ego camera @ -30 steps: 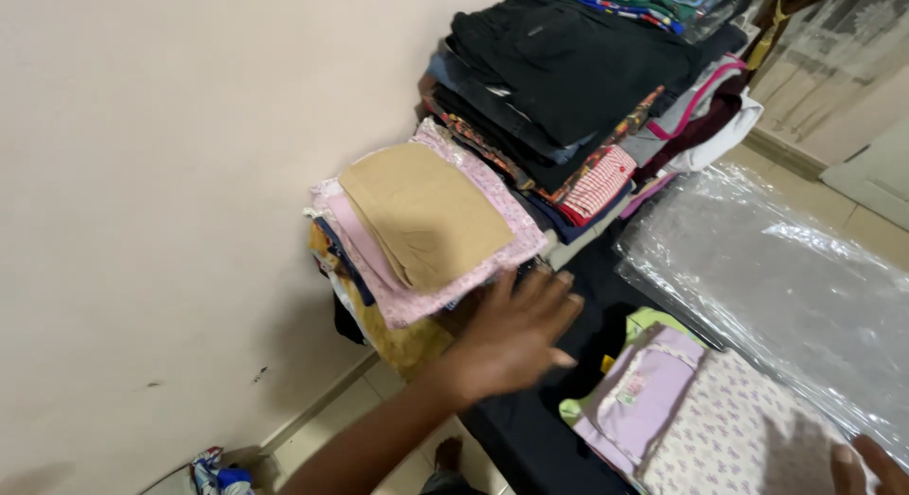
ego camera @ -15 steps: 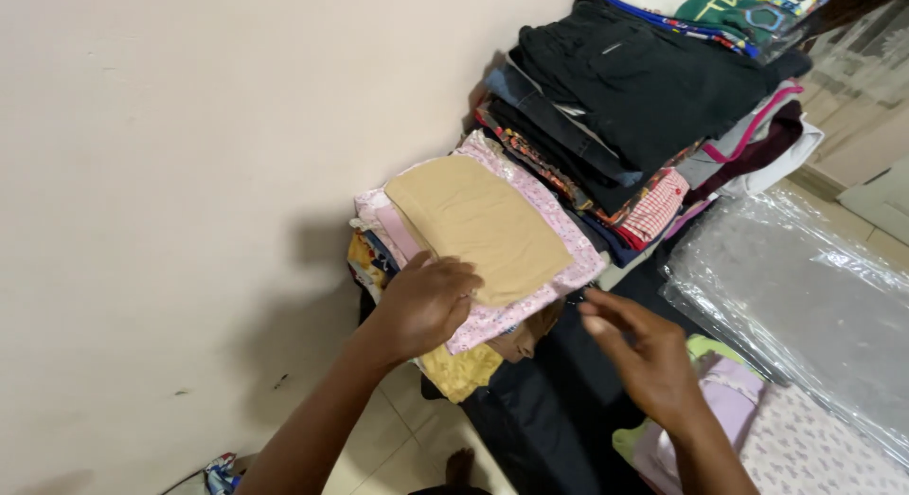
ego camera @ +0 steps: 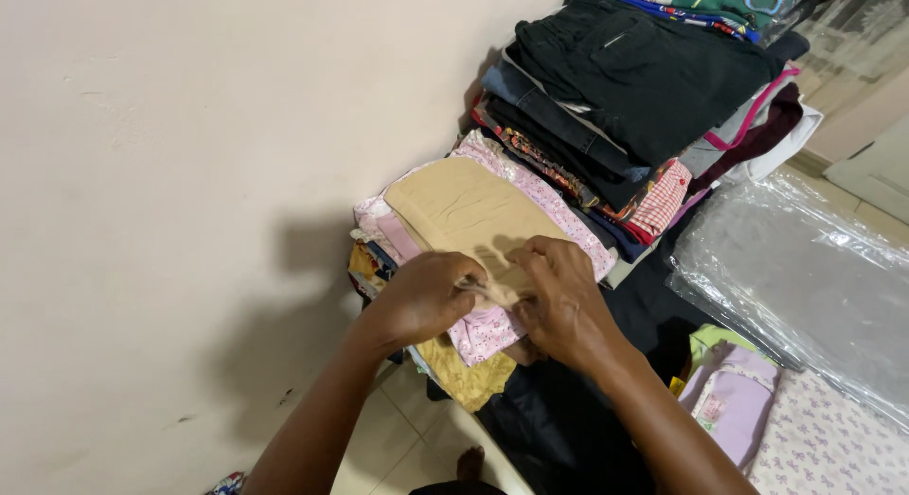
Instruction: Spraying and packing folded clothes into clear plastic bags for delivery.
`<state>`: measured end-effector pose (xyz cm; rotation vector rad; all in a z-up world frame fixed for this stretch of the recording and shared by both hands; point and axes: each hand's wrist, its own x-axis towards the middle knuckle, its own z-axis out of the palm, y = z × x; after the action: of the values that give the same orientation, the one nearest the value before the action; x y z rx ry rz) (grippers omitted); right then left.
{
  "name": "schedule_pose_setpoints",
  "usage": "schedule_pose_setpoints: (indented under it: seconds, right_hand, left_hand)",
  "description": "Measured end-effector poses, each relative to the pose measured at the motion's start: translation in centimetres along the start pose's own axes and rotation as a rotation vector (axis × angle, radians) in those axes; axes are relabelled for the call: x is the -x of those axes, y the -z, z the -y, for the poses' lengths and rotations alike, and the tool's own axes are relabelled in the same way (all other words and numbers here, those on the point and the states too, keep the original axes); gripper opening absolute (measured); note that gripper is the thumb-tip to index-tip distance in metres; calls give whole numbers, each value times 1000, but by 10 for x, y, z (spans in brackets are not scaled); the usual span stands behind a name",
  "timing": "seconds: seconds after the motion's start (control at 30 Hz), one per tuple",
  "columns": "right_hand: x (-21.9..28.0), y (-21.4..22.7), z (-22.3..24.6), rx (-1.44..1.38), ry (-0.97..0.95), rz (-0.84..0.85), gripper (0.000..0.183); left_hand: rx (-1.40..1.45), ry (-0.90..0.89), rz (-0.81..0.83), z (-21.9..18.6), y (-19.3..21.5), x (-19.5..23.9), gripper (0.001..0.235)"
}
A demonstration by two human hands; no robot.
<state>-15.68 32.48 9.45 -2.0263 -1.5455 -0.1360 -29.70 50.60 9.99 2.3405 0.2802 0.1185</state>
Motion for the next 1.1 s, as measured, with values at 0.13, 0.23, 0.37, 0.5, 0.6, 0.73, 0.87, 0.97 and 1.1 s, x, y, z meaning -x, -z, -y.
schedule_pose_setpoints:
  seconds: [0.13,0.23,0.37,0.5,0.6,0.73,0.87,0.97,1.1]
  right_hand:
    - [-6,-9,-3,23,179,49,49]
    - [-12,-10,3,-12,194,135,53]
    - [-11,-21,-2,45,229,160,45]
    - [-13,-24,-8,57,256,176,40]
    - [-18,-24,-9,61,285,127,42]
    - [-31,-22,-13,-26,5,147,16]
    - [-54,-10,-21,-140,28,-14,26]
    - [-67,2,-20,-114,-75,-55,8]
    - [-62,27,-5,20,52,-160,26]
  left_hand:
    - [3,-109,-55,-5,3,7,35]
    - [87,-13,-25,-5,4,11,44]
    - [93,-117,-78,12,-9,15,60]
    - [98,-110,-91,12,-13,18,73]
    - [50,-150,-203,14,-22,21,76]
    - [92,-79,-556,4,-44,26,54]
    - [759,-12,-601,33,-80,-11,29]
    - [1538,131,-510,23,-78,-44,23]
    - [1966,261,-349,34,-96,-104,25]
